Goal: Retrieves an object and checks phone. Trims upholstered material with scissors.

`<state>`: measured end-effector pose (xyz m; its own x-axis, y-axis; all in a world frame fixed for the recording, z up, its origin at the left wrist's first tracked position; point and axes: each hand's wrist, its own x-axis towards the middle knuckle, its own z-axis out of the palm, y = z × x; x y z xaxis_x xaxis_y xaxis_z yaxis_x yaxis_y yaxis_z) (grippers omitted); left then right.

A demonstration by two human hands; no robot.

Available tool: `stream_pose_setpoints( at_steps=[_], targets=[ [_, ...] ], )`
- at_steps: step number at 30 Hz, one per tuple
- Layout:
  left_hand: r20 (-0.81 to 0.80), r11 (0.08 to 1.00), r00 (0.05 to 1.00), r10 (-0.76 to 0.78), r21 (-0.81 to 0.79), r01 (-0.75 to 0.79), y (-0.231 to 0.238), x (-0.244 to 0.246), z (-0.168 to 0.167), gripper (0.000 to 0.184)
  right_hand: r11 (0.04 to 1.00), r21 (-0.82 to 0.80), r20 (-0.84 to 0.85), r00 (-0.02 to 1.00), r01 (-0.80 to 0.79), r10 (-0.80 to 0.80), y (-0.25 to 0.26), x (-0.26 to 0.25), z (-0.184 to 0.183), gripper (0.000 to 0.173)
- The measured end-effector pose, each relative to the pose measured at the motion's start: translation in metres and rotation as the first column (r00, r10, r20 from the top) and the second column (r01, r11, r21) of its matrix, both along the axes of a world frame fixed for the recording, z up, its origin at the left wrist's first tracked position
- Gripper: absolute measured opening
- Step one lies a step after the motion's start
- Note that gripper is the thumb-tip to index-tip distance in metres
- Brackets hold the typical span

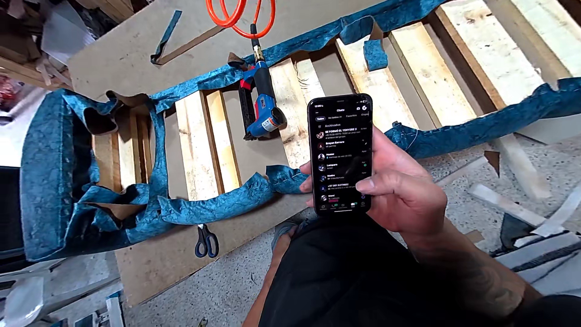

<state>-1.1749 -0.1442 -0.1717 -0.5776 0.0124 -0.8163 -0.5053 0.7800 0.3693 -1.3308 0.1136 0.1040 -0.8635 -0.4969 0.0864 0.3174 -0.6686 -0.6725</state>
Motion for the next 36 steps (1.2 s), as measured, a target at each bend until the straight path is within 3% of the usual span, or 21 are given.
stream_pose_setpoints(
  at_steps=[2,6,11,15,25,33,36],
  targets=[
    [0.012,0.993,1.0,0.029,-0.113,-0.028,0.007,-0.001,-0.001,0.045,1.0,-0.007,0.0,1.0,0.002,-0.002,-0.001,0.0,0.0,0.068],
    [0.006,0.978,0.992,0.128,-0.168,-0.125,0.018,-0.006,0.021,0.044,1.0,0.022,-0.01,1.0,0.013,-0.012,-0.004,0.0,-0.002,0.066],
    [0.028,0.971,0.995,0.1,-0.221,-0.091,0.02,-0.004,0.02,0.034,0.997,0.072,0.013,0.999,0.034,-0.035,-0.005,0.003,-0.001,0.057],
    [0.007,0.977,0.996,0.085,-0.194,-0.082,0.017,0.001,0.02,0.033,1.0,0.011,0.011,1.0,-0.002,0.002,-0.002,0.001,-0.006,0.059],
    [-0.028,0.996,0.999,-0.026,-0.085,0.024,0.011,0.002,0.015,0.036,0.997,0.074,0.083,0.996,0.018,-0.024,-0.002,0.001,-0.008,0.052],
    [0.008,0.991,0.995,-0.096,-0.098,0.096,0.013,-0.002,0.019,0.039,0.95,0.277,-0.014,0.989,0.144,-0.146,-0.006,0.003,-0.003,0.072],
    [-0.005,0.986,0.99,-0.142,-0.089,0.141,0.011,-0.002,0.016,0.039,0.935,0.315,0.017,0.984,0.162,-0.176,-0.008,0.003,-0.002,0.067]
  ],
)
